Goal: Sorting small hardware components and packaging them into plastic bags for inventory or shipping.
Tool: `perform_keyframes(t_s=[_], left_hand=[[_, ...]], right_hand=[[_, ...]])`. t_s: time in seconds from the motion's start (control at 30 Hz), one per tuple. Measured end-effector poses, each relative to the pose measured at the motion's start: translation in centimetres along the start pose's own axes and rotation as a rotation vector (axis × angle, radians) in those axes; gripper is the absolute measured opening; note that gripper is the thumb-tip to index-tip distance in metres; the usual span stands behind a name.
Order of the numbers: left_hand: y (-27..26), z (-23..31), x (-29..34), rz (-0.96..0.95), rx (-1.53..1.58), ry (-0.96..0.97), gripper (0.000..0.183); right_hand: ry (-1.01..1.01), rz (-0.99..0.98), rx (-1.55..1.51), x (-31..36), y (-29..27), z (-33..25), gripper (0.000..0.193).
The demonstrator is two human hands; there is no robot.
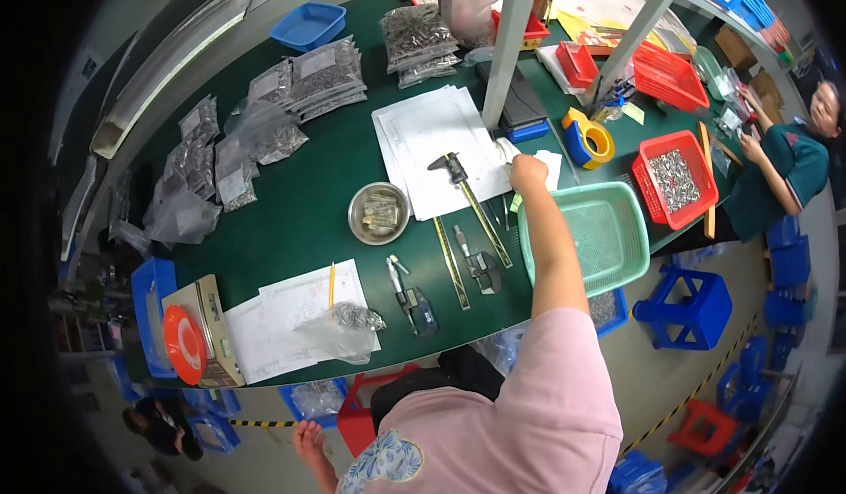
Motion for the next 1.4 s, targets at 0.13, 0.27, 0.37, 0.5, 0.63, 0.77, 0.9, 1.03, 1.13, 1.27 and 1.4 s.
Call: perform_keyframes(t_s=[0.13,0.27,0.37,0.5,0.63,0.77,0.9,1.03,1.13,1.27,1.4], left_hand=[[0.3,0.7,0.0,-0.01,0.036,0.033,0.03],[1.4,3.1,-1.3,0.057,0.071,0.074,0.023],[3.4,7.8,-1.7,0.06,0.152,0.212,0.019],[8.5,14.1,-2.4,-0.253,0.037,0.478,0.009],[14.3,19.7,-1.4,-0.597,-0.086,0.788,0.014],[14.9,21.2,-1.3,-0.498,0.093,0.684,0.023],[14.9,20.4,-3.3,-0.426,0.122,0.768,0.032],[13.2,19.1,-5.0,-0.357,0.086,0.866,0.03],[15.0,20.3,-3.0,-0.475,0.054,0.884,0.025],[19.1,20.2,-1.2,-0.697,-0.036,0.882,0.018],[23.1,18.7,-1.2,-0.96,-0.082,0.766,0.013]], right_hand=[[0.014,-0.014,-0.132,0.9,-3.2,1.7,0.023],[-0.049,0.085,-0.291,3.4,-7.8,5.0,0.029],[-0.161,0.232,-0.446,8.5,-11.6,3.4,0.03],[-0.459,0.217,-0.71,14.4,-12.2,-2.4,0.022],[-0.726,-0.162,-1.193,23.3,-12.7,-13.8,0.014],[-1.061,-0.219,-0.979,29.7,-11.4,-20.8,0.016],[-0.947,-0.462,-1.348,33.4,-8.9,-25.4,0.017],[-1.116,-0.344,-1.408,36.0,-7.3,-27.3,0.04],[-0.919,0.089,-1.491,36.0,-6.8,-24.4,0.028],[-0.581,0.192,-1.353,35.9,-5.1,-18.2,0.021],[-0.518,0.235,-1.611,37.2,-2.6,-15.0,0.018]])
Point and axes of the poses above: each hand's wrist, its own x-axis away from the middle knuckle, its own y-axis out of the palm, z = x × y, the point moved 4 cm from there along -x, towards the middle knuckle, and after that the axes turned 4 degrees about -z, right-handed, at the moved point
